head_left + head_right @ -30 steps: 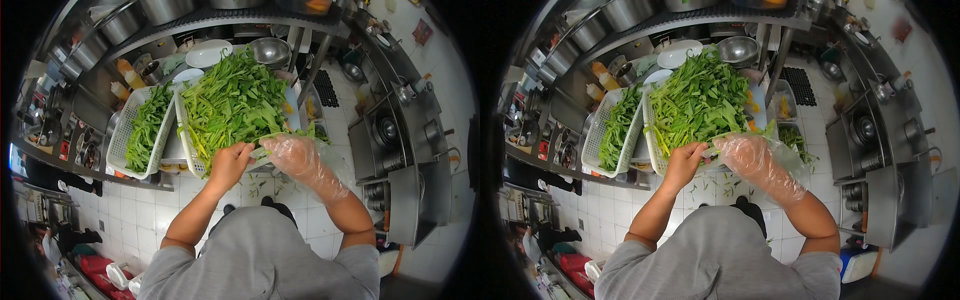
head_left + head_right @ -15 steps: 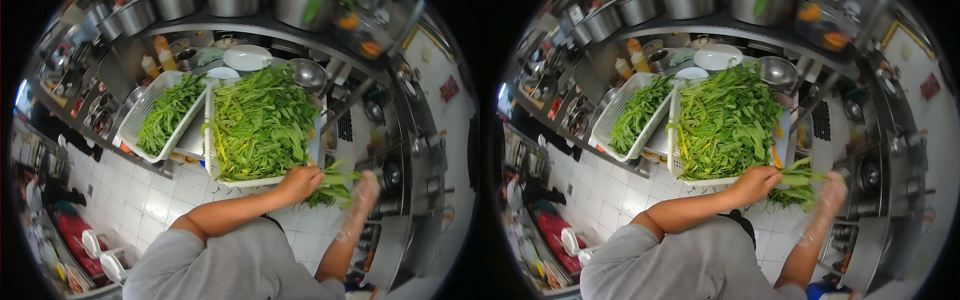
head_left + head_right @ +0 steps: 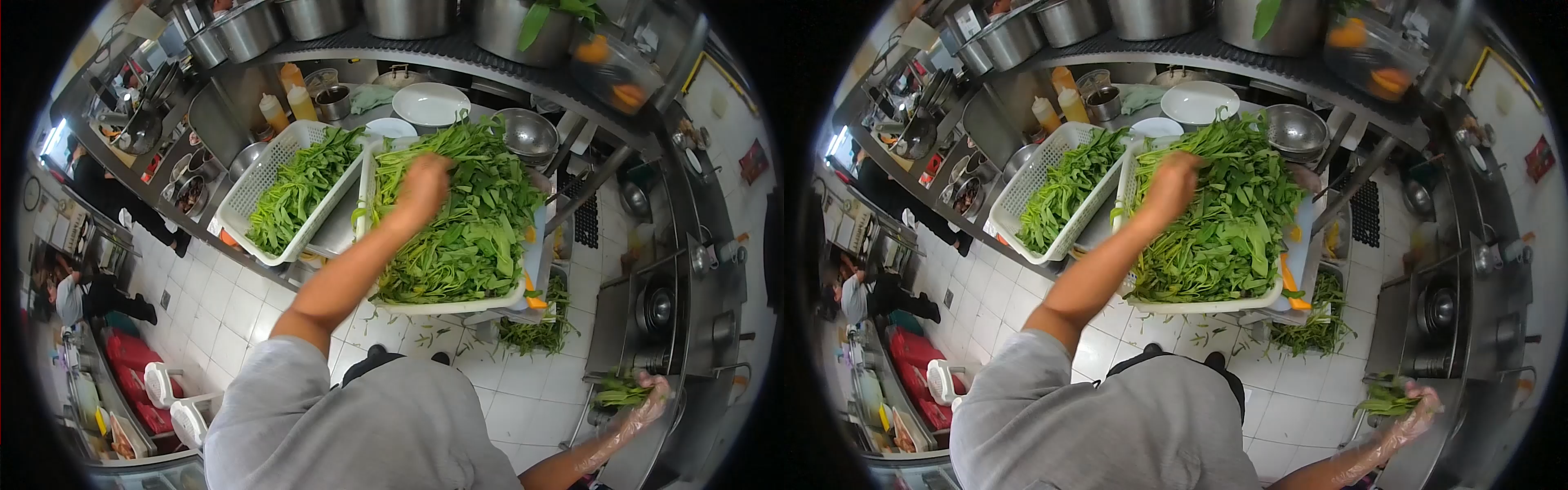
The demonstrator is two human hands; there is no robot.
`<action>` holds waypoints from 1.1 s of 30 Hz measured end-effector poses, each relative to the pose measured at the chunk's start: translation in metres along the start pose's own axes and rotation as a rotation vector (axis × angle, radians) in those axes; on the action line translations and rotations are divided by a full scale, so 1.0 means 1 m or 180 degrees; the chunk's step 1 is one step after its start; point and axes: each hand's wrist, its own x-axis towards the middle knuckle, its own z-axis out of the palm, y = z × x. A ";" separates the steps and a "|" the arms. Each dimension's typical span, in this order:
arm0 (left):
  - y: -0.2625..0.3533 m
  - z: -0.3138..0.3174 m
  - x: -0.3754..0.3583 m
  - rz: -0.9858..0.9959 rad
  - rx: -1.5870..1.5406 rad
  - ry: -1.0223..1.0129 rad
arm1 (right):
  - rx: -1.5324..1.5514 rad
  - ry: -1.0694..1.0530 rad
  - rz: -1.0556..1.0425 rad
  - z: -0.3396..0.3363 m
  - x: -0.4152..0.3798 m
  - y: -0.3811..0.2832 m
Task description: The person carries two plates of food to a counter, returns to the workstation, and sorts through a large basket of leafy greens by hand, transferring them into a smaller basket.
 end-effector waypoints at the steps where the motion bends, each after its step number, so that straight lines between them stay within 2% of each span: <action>1: -0.026 -0.003 0.005 -0.0146 0.0344 -0.0177 | -0.0001 0.0014 -0.0005 0.005 0.000 -0.002; 2: -0.051 0.000 0.002 -0.0100 0.0881 -0.0284 | -0.0208 -0.0084 0.0026 0.011 0.001 -0.004; 3: -0.058 0.000 -0.002 -0.0096 0.0880 -0.0273 | -0.0410 -0.0185 0.0053 0.020 0.003 -0.007; 5: -0.064 -0.003 -0.008 -0.0555 0.2187 -0.1566 | -0.0252 0.0046 0.0199 0.053 0.000 -0.021; 6: -0.061 -0.008 -0.008 -0.0212 0.2428 -0.1605 | -0.0232 -0.0246 0.0246 0.059 0.002 -0.021; 7: -0.060 -0.015 -0.003 -0.0207 0.2427 -0.1586 | -0.0205 -0.0532 0.0287 0.065 0.005 -0.019; 9: -0.053 -0.033 0.012 0.0228 0.2238 -0.1063 | -0.0098 -0.0559 0.0440 0.076 0.007 -0.016; 10: -0.037 -0.050 0.022 0.0244 0.2234 -0.1072 | -0.0073 -0.0717 0.0408 0.085 0.005 -0.020; 12: -0.006 -0.083 0.041 -0.0196 0.1333 -0.0112 | -0.0040 -0.0878 0.0419 0.098 0.002 -0.025; 13: 0.001 -0.094 0.044 -0.0196 0.1337 -0.0122 | -0.0041 -0.0878 0.0430 0.101 0.000 -0.025; 15: 0.011 -0.108 0.047 -0.0369 -0.0031 0.0552 | 0.0172 -0.0970 0.0557 0.107 -0.002 -0.022; 16: 0.010 -0.105 0.035 -0.1070 -0.0531 0.0221 | 0.0189 -0.1061 0.0484 0.109 -0.003 -0.015; 17: 0.005 -0.098 0.021 -0.1423 -0.0881 -0.0253 | 0.0209 -0.1038 0.0475 0.112 -0.005 -0.012; 18: 0.006 -0.084 0.003 -0.1436 -0.1199 -0.0185 | 0.0115 -0.1089 0.0692 0.117 -0.007 -0.012; 19: 0.016 -0.081 -0.008 -0.1897 -0.1541 -0.0502 | 0.0013 -0.1124 0.0920 0.123 -0.012 -0.016; 20: 0.017 -0.072 -0.020 -0.2093 -0.1961 -0.0666 | -0.0206 -0.1282 0.1127 0.126 -0.015 -0.025; 21: 0.022 -0.066 -0.028 -0.2073 -0.1983 -0.0745 | -0.0221 -0.1206 0.1157 0.133 -0.021 -0.030; 23: 0.031 -0.057 -0.043 -0.2246 -0.1747 -0.0925 | -0.0822 -0.1490 0.0326 0.148 -0.032 -0.040; 24: 0.035 -0.051 -0.050 -0.2253 -0.1836 -0.0903 | -0.0841 -0.1435 0.0347 0.156 -0.035 -0.045; 26: 0.051 -0.046 -0.058 -0.2188 -0.1876 -0.0932 | -0.0742 -0.2077 -0.0158 0.173 -0.042 -0.055; 28: 0.070 -0.051 -0.059 -0.2116 -0.1753 -0.1075 | -0.1083 -0.2285 -0.0293 0.195 -0.050 -0.075; 30: 0.074 -0.044 -0.066 -0.2021 -0.1942 -0.1097 | -0.0755 -0.2593 -0.1003 0.214 -0.051 -0.085; 32: 0.084 -0.043 -0.068 -0.2043 -0.2145 -0.1194 | -0.0724 -0.2642 -0.1482 0.231 -0.052 -0.086; 33: 0.089 -0.043 -0.068 -0.2026 -0.2167 -0.1246 | -0.0757 -0.2601 -0.1456 0.238 -0.051 -0.084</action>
